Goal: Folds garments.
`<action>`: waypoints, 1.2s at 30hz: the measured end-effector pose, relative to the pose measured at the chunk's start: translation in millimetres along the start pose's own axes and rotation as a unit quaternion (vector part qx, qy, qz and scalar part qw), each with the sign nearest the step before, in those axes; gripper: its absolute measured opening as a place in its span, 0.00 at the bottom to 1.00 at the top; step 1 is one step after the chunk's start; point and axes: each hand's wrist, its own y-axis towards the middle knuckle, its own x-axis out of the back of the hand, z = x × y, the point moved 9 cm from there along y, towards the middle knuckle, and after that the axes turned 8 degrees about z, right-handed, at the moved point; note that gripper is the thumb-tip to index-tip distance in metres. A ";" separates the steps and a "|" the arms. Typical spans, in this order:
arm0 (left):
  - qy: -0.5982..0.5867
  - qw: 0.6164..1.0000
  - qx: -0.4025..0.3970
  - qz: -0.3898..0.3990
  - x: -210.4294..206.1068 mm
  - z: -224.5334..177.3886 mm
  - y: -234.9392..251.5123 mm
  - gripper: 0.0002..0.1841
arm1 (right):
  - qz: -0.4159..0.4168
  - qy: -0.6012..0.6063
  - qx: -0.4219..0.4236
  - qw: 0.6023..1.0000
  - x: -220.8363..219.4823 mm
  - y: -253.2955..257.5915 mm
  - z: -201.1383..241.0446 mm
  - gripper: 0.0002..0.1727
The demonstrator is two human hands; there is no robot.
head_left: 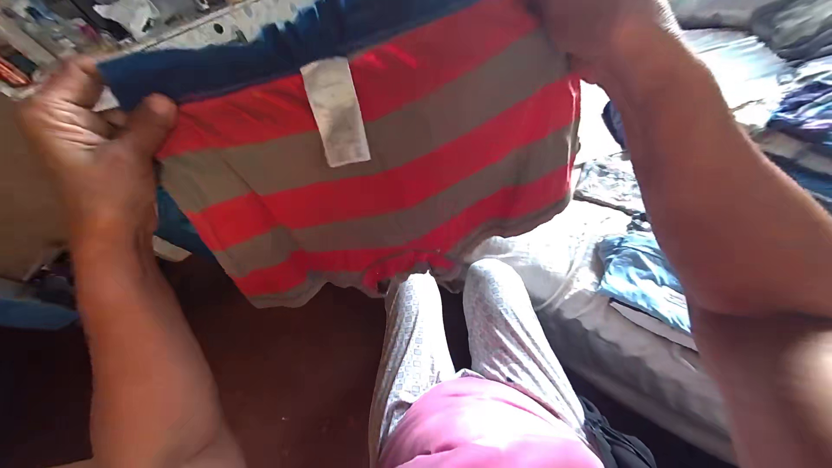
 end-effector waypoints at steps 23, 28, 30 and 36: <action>0.003 0.815 0.175 0.553 -263.7 1.9 -338.3 0.34 | 0.486 0.055 -0.173 0.855 -99.9 -392.4 -252.5 0.13; -0.007 0.804 0.164 0.572 -271.4 0.0 -340.3 0.16 | 0.491 0.023 -0.154 0.857 -114.5 -403.0 -246.3 0.18; -0.011 0.792 0.173 0.586 -278.3 -0.2 -346.3 0.16 | 0.495 -0.022 -0.149 0.856 -121.0 -404.7 -243.7 0.24; -0.017 0.816 0.195 0.544 -271.3 8.9 -354.9 0.15 | 0.437 -0.042 -0.142 0.887 -110.7 -402.6 -246.1 0.14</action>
